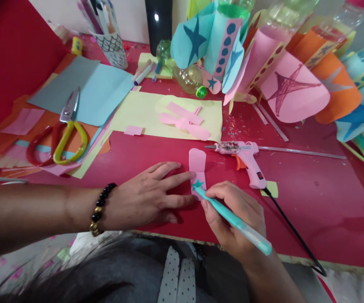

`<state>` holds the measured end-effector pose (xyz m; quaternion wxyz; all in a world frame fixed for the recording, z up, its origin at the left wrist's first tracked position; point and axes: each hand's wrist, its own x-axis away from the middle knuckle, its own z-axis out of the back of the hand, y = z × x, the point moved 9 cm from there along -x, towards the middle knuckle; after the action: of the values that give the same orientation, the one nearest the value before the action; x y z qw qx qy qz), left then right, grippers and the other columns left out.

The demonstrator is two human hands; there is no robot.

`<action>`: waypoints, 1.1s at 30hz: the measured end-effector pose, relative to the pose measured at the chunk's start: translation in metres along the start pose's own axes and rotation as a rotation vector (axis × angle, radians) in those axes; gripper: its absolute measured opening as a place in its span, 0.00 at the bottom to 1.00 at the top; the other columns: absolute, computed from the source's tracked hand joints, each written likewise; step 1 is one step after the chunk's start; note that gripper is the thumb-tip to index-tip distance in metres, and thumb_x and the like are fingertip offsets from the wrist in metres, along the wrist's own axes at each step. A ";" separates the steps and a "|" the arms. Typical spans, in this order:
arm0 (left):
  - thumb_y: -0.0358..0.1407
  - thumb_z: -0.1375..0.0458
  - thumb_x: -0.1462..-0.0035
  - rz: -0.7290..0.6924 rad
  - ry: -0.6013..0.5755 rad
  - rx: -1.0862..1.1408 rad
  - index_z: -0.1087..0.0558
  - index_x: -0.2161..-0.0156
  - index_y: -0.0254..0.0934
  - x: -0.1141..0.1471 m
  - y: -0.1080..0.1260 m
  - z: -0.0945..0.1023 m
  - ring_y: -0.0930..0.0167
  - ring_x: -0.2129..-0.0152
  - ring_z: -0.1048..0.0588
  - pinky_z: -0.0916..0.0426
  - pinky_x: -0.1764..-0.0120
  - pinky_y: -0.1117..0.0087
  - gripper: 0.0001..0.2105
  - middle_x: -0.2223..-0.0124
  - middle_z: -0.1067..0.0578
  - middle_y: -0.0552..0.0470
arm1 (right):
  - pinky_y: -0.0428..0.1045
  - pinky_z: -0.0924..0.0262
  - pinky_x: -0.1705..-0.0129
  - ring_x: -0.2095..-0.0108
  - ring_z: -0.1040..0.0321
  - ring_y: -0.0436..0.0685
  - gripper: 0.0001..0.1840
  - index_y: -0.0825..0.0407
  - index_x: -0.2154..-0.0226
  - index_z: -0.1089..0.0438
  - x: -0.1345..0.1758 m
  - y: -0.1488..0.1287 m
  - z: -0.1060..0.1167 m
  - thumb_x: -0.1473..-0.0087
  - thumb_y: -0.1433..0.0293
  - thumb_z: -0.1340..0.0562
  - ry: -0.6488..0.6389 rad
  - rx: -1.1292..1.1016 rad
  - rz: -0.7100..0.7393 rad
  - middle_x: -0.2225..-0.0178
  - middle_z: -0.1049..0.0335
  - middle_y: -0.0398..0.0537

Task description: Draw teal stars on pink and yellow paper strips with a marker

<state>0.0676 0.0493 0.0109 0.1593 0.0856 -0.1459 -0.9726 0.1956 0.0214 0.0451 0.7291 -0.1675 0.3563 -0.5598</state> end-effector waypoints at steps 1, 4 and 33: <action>0.50 0.45 0.38 -0.002 0.008 0.000 0.33 0.42 0.48 0.000 0.000 0.001 0.55 0.40 0.43 0.43 0.40 0.50 0.22 0.35 0.41 0.45 | 0.47 0.37 0.64 0.67 0.29 0.52 0.05 0.51 0.65 0.32 0.000 0.000 0.003 0.46 0.75 0.38 0.029 -0.005 -0.005 0.66 0.28 0.44; 0.49 0.45 0.38 -0.001 0.012 0.001 0.33 0.42 0.49 0.000 0.000 0.001 0.56 0.41 0.42 0.43 0.41 0.50 0.21 0.35 0.41 0.46 | 0.48 0.37 0.64 0.66 0.30 0.53 0.03 0.50 0.66 0.31 0.002 0.004 0.013 0.46 0.73 0.38 0.126 0.009 -0.058 0.67 0.28 0.44; 0.49 0.46 0.37 -0.004 -0.009 0.010 0.33 0.42 0.47 0.001 0.001 0.001 0.56 0.40 0.43 0.44 0.40 0.49 0.21 0.35 0.41 0.45 | 0.47 0.38 0.69 0.73 0.33 0.50 0.02 0.50 0.68 0.32 0.001 0.007 0.010 0.46 0.72 0.38 0.096 0.053 -0.095 0.69 0.29 0.43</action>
<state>0.0669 0.0488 0.0118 0.1560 0.0821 -0.1514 -0.9726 0.2080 0.0209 0.0471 0.6880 -0.1376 0.3676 -0.6104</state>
